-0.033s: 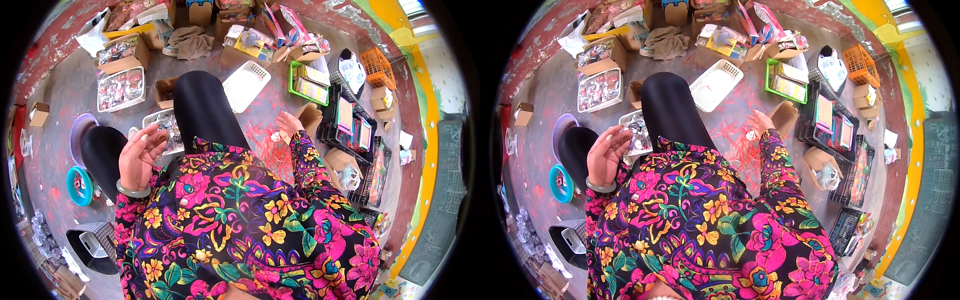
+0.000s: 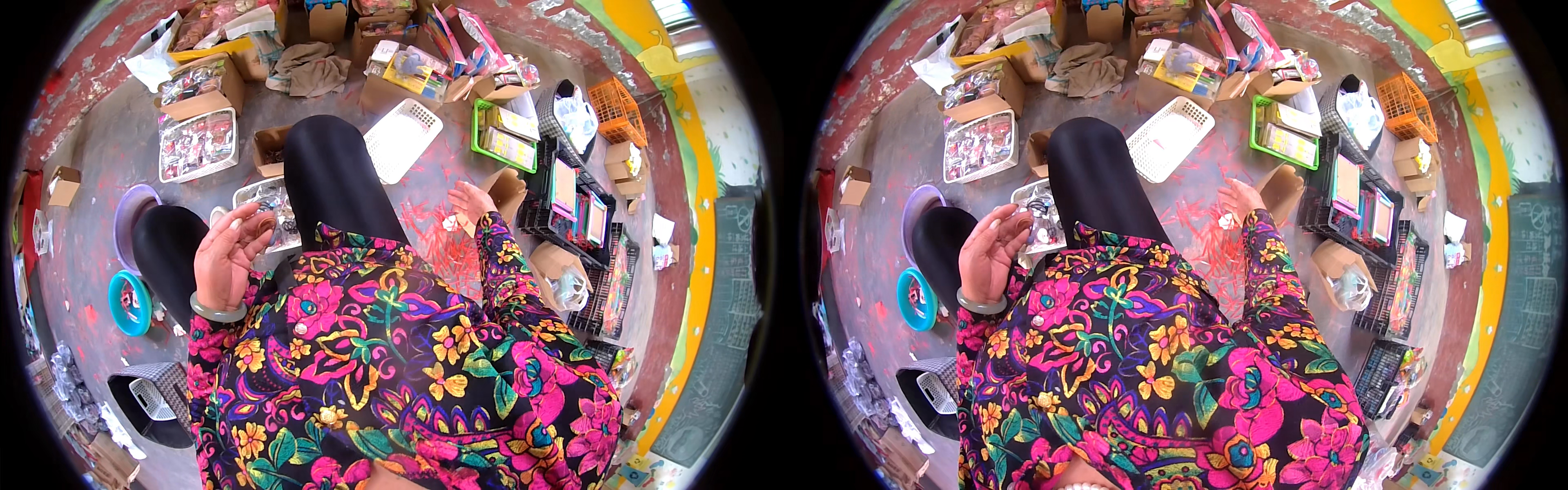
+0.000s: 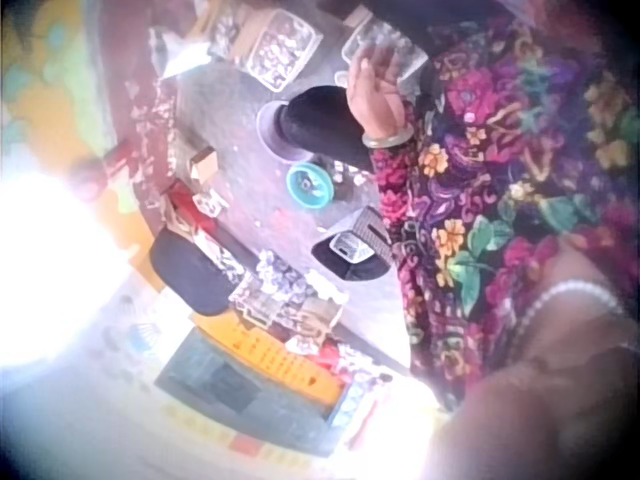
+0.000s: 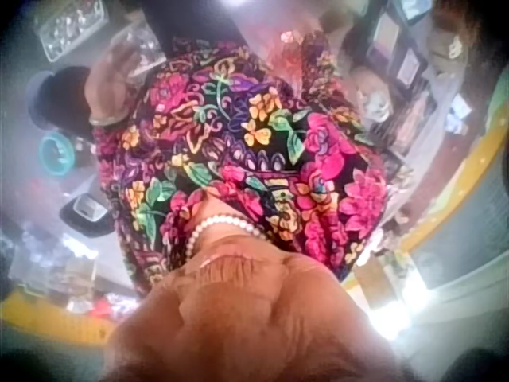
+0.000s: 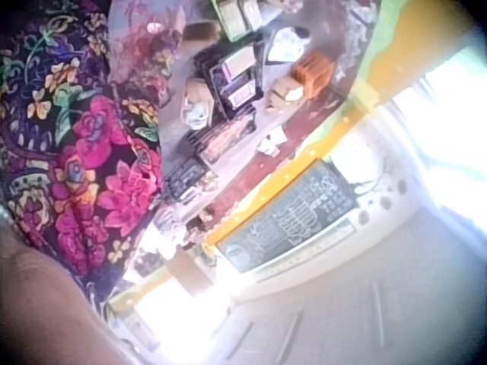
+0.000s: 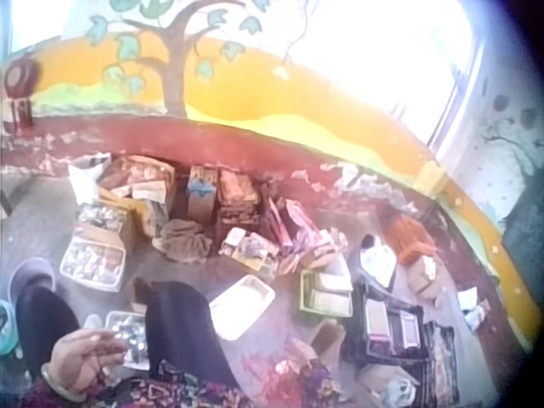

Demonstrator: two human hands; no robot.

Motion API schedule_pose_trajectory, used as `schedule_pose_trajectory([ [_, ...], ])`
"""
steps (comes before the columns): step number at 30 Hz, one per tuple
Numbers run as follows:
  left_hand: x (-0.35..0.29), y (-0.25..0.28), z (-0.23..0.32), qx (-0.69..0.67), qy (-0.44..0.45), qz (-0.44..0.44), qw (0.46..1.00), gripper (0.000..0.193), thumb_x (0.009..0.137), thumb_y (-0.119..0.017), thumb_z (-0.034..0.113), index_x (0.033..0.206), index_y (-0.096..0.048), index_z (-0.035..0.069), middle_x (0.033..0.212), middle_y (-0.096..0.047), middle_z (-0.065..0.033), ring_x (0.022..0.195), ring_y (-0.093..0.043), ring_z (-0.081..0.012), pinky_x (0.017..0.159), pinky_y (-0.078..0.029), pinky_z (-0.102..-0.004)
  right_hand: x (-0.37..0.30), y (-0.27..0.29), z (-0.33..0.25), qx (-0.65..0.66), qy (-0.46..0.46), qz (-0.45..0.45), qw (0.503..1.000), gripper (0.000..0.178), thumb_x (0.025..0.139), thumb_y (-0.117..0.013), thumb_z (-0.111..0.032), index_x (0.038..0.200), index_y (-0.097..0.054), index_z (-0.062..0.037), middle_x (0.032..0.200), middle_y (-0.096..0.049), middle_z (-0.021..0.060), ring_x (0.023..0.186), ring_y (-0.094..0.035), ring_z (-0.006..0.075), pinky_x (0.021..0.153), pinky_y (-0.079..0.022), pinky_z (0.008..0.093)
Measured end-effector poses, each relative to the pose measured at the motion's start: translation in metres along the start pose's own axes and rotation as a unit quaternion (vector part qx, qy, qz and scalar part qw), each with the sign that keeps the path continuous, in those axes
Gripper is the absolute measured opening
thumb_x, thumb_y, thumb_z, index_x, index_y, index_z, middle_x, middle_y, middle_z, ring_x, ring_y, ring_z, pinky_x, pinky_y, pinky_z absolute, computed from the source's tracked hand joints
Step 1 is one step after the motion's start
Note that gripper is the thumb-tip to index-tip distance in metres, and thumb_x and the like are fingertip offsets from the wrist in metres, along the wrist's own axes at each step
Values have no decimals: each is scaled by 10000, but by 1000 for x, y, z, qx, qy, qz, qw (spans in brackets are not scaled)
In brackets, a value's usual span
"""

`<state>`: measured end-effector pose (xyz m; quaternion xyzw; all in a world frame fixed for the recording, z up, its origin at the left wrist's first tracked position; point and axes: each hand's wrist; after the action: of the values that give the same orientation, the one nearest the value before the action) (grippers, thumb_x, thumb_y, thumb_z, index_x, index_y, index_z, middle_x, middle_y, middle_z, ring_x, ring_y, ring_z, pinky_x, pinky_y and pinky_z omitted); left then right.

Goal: The person sits on the floor and sorts small items from a white plastic basket into a cardboard box. They pick up individual items, inspect them briefly, and place them into the box. The person handles various small objects, including what appears to be hair accessories or small hardware.

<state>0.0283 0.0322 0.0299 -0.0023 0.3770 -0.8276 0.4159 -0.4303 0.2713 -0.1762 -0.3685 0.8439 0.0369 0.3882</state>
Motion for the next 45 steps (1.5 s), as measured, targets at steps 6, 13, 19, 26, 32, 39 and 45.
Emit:
schedule_pose_trajectory([
  [6,1,2,3,-24,6,-29,999,361,904,-392,104,1207,-427,-88,1124,-550,-244,1069,-548,-308,912,-456,-363,-30,-120,-54,-96,174,-14,980,281,860,-594,-214,1076,-573,-36,968,-642,89,840,-635,165,705,-469,256],
  [13,-4,-10,9,-51,-26,-38,998,357,914,-400,123,1212,-424,-74,1168,-523,-251,1078,-544,-318,918,-459,-370,-127,-308,-86,-209,175,-320,907,345,810,-599,-109,1134,-533,-11,1038,-608,78,960,-571,142,808,-445,246],
  [19,-11,-14,9,-34,-53,-31,998,353,938,-365,121,1228,-416,-75,1161,-532,-228,1073,-550,-295,911,-464,-360,-149,-363,-59,-229,170,-400,871,227,814,-635,-89,1010,-573,6,940,-586,27,863,-546,98,787,-431,219],
  [26,-9,-8,2,-68,-51,-55,995,331,934,-405,101,1229,-425,-48,1157,-543,-196,1079,-549,-274,905,-469,-350,-145,-365,-51,-219,272,-357,866,92,831,-609,-53,858,-644,28,853,-573,14,781,-517,81,713,-400,200],
  [32,-5,-8,-2,5,-48,-8,999,210,870,-548,38,1075,-562,-4,1094,-589,-127,969,-596,-178,756,-537,-261,-148,-364,-50,-216,278,-349,868,127,831,-621,-92,868,-648,27,812,-594,22,750,-538,82,653,-423,208],
  [39,-6,-7,1,38,-58,43,997,178,883,-537,61,1014,-621,-24,1068,-610,-118,906,-621,-172,734,-539,-245,-150,-365,-47,-229,306,-344,858,122,845,-612,-80,907,-640,20,816,-609,-7,737,-539,56,637,-428,182],
  [45,-10,-8,2,8,-45,-14,999,237,916,-490,105,1068,-583,-51,1044,-614,-149,969,-611,-236,801,-521,-283,-156,-364,-51,-195,301,-345,867,125,816,-609,-3,931,-644,32,860,-629,36,796,-562,81,720,-452,199],
])
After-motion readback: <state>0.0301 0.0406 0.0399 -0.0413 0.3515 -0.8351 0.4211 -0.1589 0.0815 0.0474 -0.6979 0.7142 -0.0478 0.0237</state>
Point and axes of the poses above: each hand's wrist, its own x-axis towards the middle knuckle, its own y-axis out of the back of the hand, z = x × y
